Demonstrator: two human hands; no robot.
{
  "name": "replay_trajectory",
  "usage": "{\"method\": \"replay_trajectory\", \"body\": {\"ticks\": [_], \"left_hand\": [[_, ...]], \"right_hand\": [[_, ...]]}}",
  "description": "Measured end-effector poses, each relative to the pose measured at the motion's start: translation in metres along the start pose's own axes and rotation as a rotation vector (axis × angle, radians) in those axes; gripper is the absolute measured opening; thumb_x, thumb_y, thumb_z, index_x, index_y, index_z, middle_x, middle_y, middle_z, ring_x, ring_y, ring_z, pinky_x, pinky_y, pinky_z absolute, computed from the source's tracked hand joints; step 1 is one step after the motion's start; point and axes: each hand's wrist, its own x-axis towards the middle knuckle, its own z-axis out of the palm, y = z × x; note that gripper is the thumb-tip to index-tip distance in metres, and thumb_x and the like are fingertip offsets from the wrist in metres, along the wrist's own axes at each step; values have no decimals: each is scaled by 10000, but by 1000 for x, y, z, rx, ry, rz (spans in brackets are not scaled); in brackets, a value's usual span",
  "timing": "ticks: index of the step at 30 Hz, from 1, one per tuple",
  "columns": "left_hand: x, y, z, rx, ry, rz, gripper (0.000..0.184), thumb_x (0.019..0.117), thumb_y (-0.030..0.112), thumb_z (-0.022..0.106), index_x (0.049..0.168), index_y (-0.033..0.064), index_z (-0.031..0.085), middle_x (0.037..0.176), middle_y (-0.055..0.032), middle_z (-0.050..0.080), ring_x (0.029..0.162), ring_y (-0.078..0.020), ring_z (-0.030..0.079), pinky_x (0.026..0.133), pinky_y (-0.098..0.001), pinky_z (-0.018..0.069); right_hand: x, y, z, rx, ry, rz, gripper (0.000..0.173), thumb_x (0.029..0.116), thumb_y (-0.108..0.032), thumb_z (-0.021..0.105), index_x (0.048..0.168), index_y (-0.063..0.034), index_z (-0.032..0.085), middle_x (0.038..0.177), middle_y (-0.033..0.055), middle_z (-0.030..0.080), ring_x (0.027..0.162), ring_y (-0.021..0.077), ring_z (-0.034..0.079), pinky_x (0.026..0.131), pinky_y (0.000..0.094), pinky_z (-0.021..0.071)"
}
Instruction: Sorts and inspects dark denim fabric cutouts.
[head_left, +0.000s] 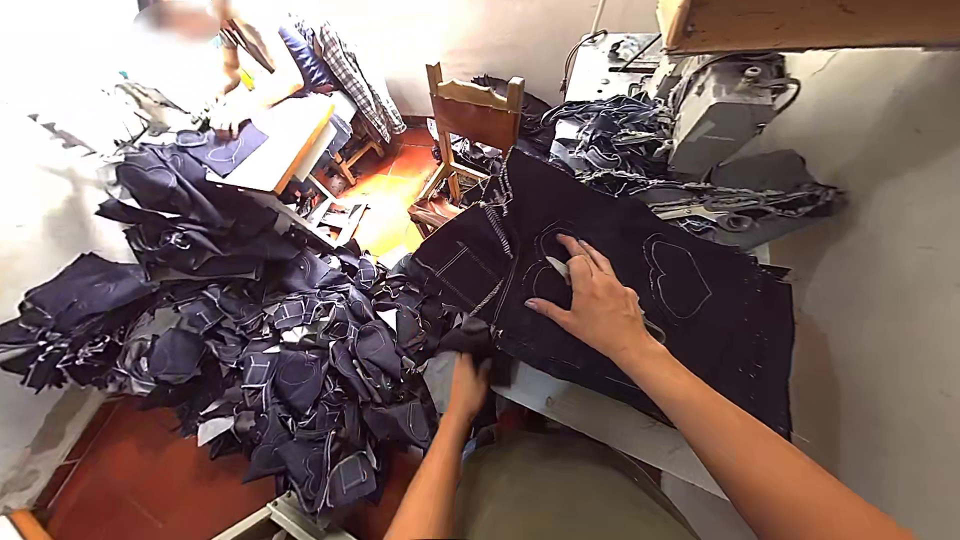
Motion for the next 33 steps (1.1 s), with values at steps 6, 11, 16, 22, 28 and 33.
{"method": "replay_trajectory", "body": {"ticks": [6,11,16,22,28,33], "left_hand": [[42,15,14,-263,242,37,500,950,109,674,1359,-137,524,1355,-318,588,1317,-367,569,1160,-465,423],[24,-27,-90,-208,30,152,381,1110,200,387,1210,-67,640,1020,-177,736,939,-254,743,908,-458,612],[-30,16,-101,-172,-206,286,313,981,145,581,1260,26,660,1026,-133,729,907,-251,725,842,-470,610],[-24,75,44,-814,-271,-52,387,1047,30,424,1412,-94,390,1035,-176,642,737,-167,662,681,-323,582],[-3,63,25,-561,352,-240,395,991,185,682,1245,-112,629,1261,-283,653,1243,-366,605,1098,-491,458],[35,46,34,-251,305,-164,538,963,167,707,1363,-145,526,1419,-352,525,1389,-435,481,1189,-479,366]], "right_hand": [[2,-9,-10,-62,-70,33,802,719,-603,849,1142,32,600,1547,155,485,1284,415,589,728,606,574],[8,-13,-15,-108,-124,76,824,693,-593,884,1162,20,597,1529,159,493,1177,401,643,728,612,560],[11,-19,-17,-85,-179,152,849,693,-562,904,1239,7,588,1537,151,481,1199,383,627,806,619,553],[13,-31,-22,-101,-214,196,913,699,-507,922,1352,3,539,1497,184,510,1137,407,644,810,638,534],[18,-32,-24,-104,-231,250,1023,651,-538,932,1445,-71,486,1495,140,522,1131,381,651,798,640,542],[13,-31,-20,-58,-189,208,869,660,-515,936,1253,10,579,1507,173,504,1211,402,619,806,626,548]]}}
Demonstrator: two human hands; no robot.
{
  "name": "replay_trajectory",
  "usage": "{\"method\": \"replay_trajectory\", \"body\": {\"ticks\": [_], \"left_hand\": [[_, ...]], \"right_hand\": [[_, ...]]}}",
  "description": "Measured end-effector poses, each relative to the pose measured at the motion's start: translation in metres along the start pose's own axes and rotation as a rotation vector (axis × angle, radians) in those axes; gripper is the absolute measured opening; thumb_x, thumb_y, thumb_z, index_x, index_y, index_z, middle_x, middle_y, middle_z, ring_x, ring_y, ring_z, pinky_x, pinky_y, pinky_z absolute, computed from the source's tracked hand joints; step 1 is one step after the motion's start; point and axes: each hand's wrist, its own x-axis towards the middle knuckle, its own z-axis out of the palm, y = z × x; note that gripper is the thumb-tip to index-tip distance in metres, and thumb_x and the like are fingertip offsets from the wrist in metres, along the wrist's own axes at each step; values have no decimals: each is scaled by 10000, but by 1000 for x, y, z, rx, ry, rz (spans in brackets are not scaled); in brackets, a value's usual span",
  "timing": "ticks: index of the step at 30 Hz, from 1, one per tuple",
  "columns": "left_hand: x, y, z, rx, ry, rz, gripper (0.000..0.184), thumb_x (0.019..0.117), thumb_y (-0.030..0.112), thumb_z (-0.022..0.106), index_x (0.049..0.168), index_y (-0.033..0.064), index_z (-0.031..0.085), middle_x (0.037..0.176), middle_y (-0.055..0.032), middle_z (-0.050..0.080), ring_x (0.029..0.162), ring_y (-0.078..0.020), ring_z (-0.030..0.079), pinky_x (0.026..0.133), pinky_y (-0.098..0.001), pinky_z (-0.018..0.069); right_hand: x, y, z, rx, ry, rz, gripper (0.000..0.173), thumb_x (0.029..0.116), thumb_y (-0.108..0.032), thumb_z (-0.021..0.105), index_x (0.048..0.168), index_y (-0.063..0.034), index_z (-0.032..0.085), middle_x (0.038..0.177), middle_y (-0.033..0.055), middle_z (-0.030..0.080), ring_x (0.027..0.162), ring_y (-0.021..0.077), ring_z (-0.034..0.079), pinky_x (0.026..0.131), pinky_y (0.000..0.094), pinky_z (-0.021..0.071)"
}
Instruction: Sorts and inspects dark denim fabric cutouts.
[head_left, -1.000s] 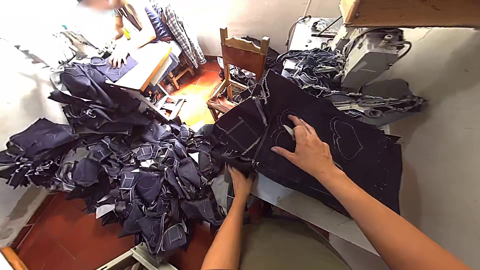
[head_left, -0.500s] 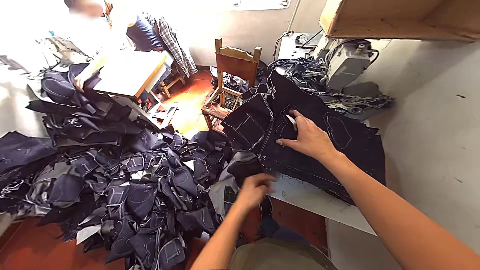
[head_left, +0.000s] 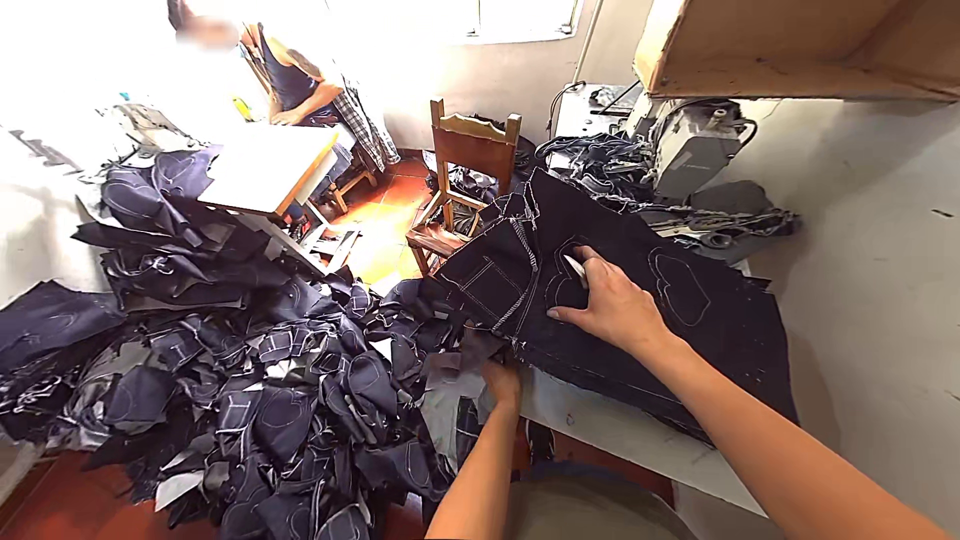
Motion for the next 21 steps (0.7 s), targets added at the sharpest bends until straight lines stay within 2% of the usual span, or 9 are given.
{"method": "replay_trajectory", "body": {"ticks": [3,6,8,10,14,15,17,19,21], "left_hand": [[6,3,-1,29,-71,-23,359,1043,148,566,1301,-96,619,1338,-289,625,1328,-386,563,1162,-491,400],[7,-35,-46,102,-148,244,484,1045,268,575,1365,-95,568,1326,-293,629,1305,-396,578,1160,-518,417],[-8,-39,-103,418,-159,409,616,1044,426,549,1378,-91,545,1219,-286,681,1175,-429,662,1037,-579,511],[-25,-19,-156,645,-231,517,521,1048,449,520,1257,-16,633,1046,-227,727,987,-403,727,865,-593,578],[-55,51,-210,747,-694,377,471,1039,467,543,1097,11,647,914,-212,678,924,-391,682,847,-607,532],[-58,61,-215,742,-754,358,471,1044,462,538,1057,3,639,885,-205,657,893,-381,666,824,-598,522],[-59,70,-221,704,-802,358,465,1060,433,515,989,-12,628,840,-188,623,842,-350,638,788,-573,505],[-57,73,-227,663,-817,383,456,1071,403,496,936,-13,621,796,-162,597,787,-310,609,755,-531,485],[-56,72,-230,622,-824,395,449,1072,379,493,883,-12,607,747,-137,559,726,-279,569,708,-504,462]], "right_hand": [[-2,3,2,-4,27,-30,808,650,-524,936,1143,20,598,1511,174,502,1199,400,630,756,608,560],[0,11,0,-9,38,-64,836,623,-559,938,1119,25,604,1508,172,508,1187,401,636,736,608,560],[3,12,-4,-19,-3,-44,872,624,-584,930,1167,13,601,1517,163,498,1195,401,628,743,603,558],[7,13,-5,-35,-36,-42,866,639,-613,910,1162,6,608,1520,156,493,1201,387,624,752,586,561],[11,24,-5,-72,-42,-121,807,687,-688,840,1028,18,651,1540,166,485,1279,374,590,853,549,573],[9,24,-10,-95,-21,-118,811,722,-715,796,1028,25,663,1512,186,509,1268,398,586,837,548,574],[-2,22,-21,-98,92,-107,738,899,-678,626,1030,47,672,1298,269,583,1181,486,576,788,579,570],[-21,15,-31,-69,211,-96,594,1036,-511,490,1032,53,676,1149,300,587,1093,514,586,781,586,561],[-46,2,-41,-41,126,-106,417,1073,-332,497,1025,44,673,1041,292,605,1007,502,616,781,600,557]]}}
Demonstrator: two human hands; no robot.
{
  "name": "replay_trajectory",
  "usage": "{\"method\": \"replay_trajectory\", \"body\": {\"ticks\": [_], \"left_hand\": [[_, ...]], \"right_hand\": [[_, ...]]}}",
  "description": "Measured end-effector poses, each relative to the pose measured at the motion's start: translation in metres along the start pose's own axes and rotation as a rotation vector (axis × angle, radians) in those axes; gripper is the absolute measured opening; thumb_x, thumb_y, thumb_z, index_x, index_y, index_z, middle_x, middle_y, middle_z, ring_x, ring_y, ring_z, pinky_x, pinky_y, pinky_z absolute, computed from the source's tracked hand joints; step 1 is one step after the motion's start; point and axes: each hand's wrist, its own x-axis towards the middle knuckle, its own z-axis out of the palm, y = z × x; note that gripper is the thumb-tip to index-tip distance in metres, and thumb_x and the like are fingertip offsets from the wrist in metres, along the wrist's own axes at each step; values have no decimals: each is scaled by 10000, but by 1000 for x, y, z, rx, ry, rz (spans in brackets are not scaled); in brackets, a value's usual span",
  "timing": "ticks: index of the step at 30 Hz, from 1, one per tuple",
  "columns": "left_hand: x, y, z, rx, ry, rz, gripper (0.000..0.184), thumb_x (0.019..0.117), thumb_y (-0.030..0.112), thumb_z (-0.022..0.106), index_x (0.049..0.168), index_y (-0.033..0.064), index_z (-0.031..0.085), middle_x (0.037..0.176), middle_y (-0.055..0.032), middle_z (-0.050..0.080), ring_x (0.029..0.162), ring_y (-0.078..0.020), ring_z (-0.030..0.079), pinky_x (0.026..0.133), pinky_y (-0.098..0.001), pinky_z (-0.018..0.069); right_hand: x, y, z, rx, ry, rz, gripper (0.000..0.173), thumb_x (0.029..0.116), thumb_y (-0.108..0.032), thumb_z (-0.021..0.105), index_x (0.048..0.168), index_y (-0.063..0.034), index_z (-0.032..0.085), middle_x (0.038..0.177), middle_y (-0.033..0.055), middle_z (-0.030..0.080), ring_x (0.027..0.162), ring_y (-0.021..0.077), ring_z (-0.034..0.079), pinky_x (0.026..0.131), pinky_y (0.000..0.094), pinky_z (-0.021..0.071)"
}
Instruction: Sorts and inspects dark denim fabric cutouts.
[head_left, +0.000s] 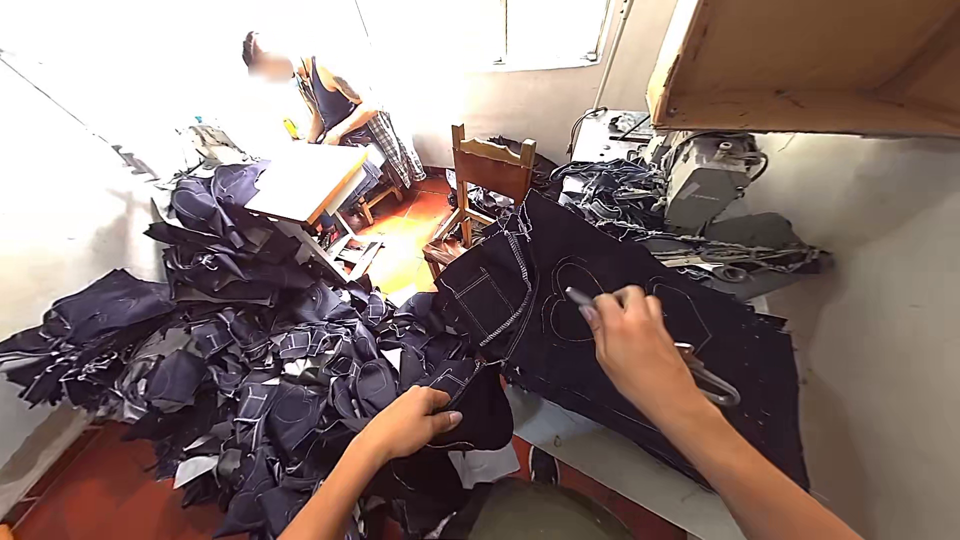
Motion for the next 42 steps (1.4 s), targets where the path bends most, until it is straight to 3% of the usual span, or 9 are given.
{"method": "replay_trajectory", "body": {"ticks": [4,11,14,19,25,29,34,37,42], "left_hand": [[-6,0,0,-10,-32,32,449,1072,374,508,857,-10,599,711,-114,529,675,-250,537,665,-473,444],[-24,-4,-3,7,9,166,442,1077,390,489,873,9,585,713,-97,519,680,-229,532,673,-447,444],[-68,-16,-8,-318,169,525,290,1045,284,501,922,86,674,798,29,635,753,-36,601,714,-279,513],[-153,32,-44,-569,286,954,268,1070,334,487,1193,249,709,1098,178,715,1009,103,630,880,-127,517],[-180,57,-74,-556,749,806,262,1038,311,542,1236,251,703,1052,126,751,924,49,690,818,-136,569],[-164,54,-66,-341,728,908,277,1080,332,492,1299,330,662,1198,249,702,1088,138,616,968,-93,486],[-112,65,-40,461,1363,736,395,1113,363,414,994,22,574,879,-87,623,883,-56,610,807,-225,480],[-52,107,-35,253,1222,798,333,1111,390,418,1047,112,590,872,26,649,861,47,638,770,-169,534],[75,127,-28,-14,1001,426,431,1066,261,432,1346,-58,504,769,-84,674,709,-189,696,686,-442,598]], "right_hand": [[-40,-56,3,-165,-489,-38,352,1059,-270,543,1098,62,654,1009,286,697,957,473,703,759,616,550],[-56,-75,48,-114,-209,-98,420,1088,-318,425,1029,28,657,875,230,702,803,415,729,648,556,569],[-78,-27,39,247,-91,-112,475,1078,-404,416,943,-25,668,738,140,654,676,332,685,591,545,558],[-126,-21,60,1103,-399,-135,853,684,-582,861,1305,-87,551,1321,-44,655,1142,11,597,972,260,501],[-162,-37,33,1864,-383,-163,523,856,-721,633,1143,-285,664,1000,-114,692,786,-29,653,621,161,537],[-171,-49,8,1500,-188,-4,315,827,-143,822,954,-214,543,858,-127,694,731,-31,631,631,162,510],[-170,41,-102,963,78,6,189,885,-352,775,1048,-303,695,910,-155,680,790,-47,633,681,159,554],[-137,89,-190,555,92,21,130,891,-329,733,974,-265,657,832,-141,643,615,-61,560,515,125,482],[-1,146,-189,76,-33,38,158,859,-17,766,900,-13,613,739,120,599,671,298,608,600,544,492]]}}
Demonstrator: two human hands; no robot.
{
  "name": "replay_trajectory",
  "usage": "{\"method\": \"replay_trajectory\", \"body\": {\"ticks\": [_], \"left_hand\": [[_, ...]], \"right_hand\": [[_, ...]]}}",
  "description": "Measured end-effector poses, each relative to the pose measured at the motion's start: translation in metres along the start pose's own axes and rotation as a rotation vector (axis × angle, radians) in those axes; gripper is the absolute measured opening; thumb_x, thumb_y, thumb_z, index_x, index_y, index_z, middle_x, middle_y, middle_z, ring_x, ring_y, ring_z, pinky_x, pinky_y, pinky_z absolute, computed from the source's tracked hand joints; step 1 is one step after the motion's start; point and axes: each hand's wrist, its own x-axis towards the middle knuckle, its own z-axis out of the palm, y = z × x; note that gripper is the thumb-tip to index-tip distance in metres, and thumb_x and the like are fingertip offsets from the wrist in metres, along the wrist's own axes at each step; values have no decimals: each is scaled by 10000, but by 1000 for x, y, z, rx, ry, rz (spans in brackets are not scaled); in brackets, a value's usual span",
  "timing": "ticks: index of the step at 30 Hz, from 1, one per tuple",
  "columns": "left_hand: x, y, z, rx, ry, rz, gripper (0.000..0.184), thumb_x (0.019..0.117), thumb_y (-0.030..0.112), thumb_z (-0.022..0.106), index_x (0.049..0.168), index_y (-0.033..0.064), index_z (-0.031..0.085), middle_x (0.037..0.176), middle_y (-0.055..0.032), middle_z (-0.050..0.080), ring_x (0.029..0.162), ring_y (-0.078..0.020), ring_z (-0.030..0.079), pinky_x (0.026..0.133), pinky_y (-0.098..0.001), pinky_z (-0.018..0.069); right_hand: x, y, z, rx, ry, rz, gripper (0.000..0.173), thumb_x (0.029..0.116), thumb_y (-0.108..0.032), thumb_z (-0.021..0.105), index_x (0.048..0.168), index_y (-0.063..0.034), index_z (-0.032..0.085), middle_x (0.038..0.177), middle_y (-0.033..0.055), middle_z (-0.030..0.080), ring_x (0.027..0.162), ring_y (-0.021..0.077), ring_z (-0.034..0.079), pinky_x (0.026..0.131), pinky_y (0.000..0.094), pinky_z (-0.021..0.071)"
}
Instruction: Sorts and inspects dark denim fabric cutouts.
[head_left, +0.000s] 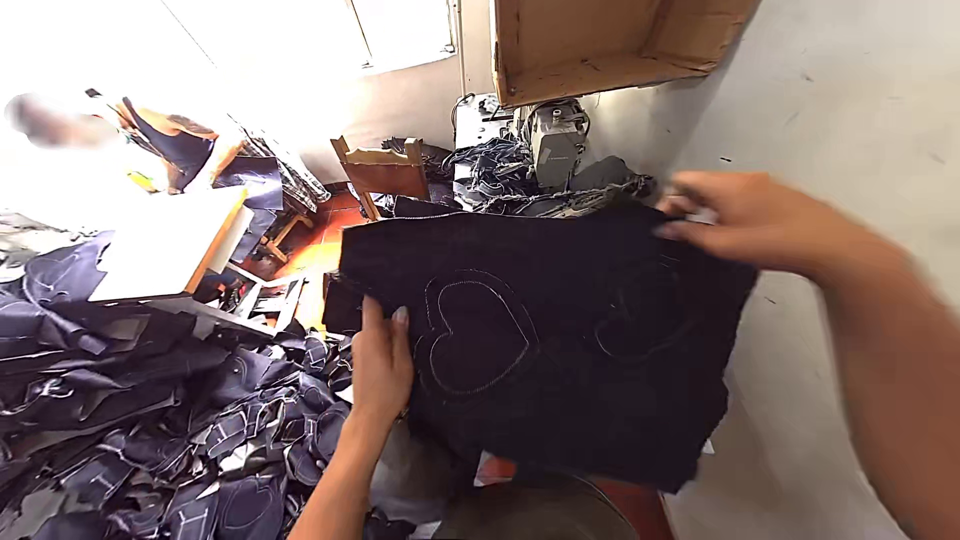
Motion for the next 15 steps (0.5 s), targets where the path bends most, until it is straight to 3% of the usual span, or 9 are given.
{"method": "replay_trajectory", "body": {"ticks": [2,4,5,7,9,11,12,13,15], "left_hand": [[19,1,38,128,-60,-209,528,1084,218,447,1517,-66,348,802,-189,689,766,-350,717,747,-563,580],[39,9,65,253,-150,-411,611,1112,258,426,1608,-2,182,870,-231,692,847,-413,716,818,-592,568],[49,11,72,300,-186,-474,634,1114,270,413,1624,12,138,890,-237,695,873,-418,714,837,-591,562],[58,12,77,354,-213,-538,640,1113,284,406,1630,25,130,896,-235,699,889,-420,716,841,-593,563],[58,9,72,348,-240,-527,639,1102,290,445,1621,27,181,856,-231,697,840,-423,715,803,-609,565],[60,-2,48,250,-287,-447,641,1064,317,560,1584,37,310,806,-187,699,739,-363,707,741,-577,581],[57,-13,29,174,-289,-396,611,1041,308,608,1554,53,398,803,-130,720,694,-283,718,706,-517,616],[47,-30,9,108,-229,-324,498,1028,285,619,1468,68,533,809,-71,743,668,-200,733,666,-445,650],[10,-67,-22,117,-104,-340,310,1040,336,545,1083,80,715,743,-26,714,614,-153,703,602,-406,634]], "right_hand": [[55,26,49,-83,-72,179,168,898,-51,750,981,29,628,813,231,630,780,440,642,675,663,497],[83,27,95,-137,-139,369,322,911,-137,750,1131,45,603,975,320,657,945,546,657,750,730,507],[86,15,112,-102,-150,398,421,919,-230,763,1185,48,595,1016,327,655,980,546,653,778,721,509],[78,-23,152,64,-79,253,601,915,-434,756,1270,23,595,1048,254,669,952,446,675,791,635,544],[65,-65,200,195,21,26,844,827,-597,775,1405,-16,574,1289,159,662,1067,343,687,836,558,589],[63,-87,237,226,72,-78,905,711,-669,822,1302,-13,624,1463,104,595,1229,353,648,809,550,607],[65,-90,247,230,62,-70,933,694,-667,837,1329,-21,615,1476,93,583,1243,362,635,786,566,605],[67,-90,254,220,57,-58,976,685,-676,841,1382,-39,593,1470,86,586,1232,361,635,769,573,602],[72,-90,256,187,41,-46,1026,659,-674,858,1421,-52,567,1465,90,587,1217,375,639,750,585,597]]}}
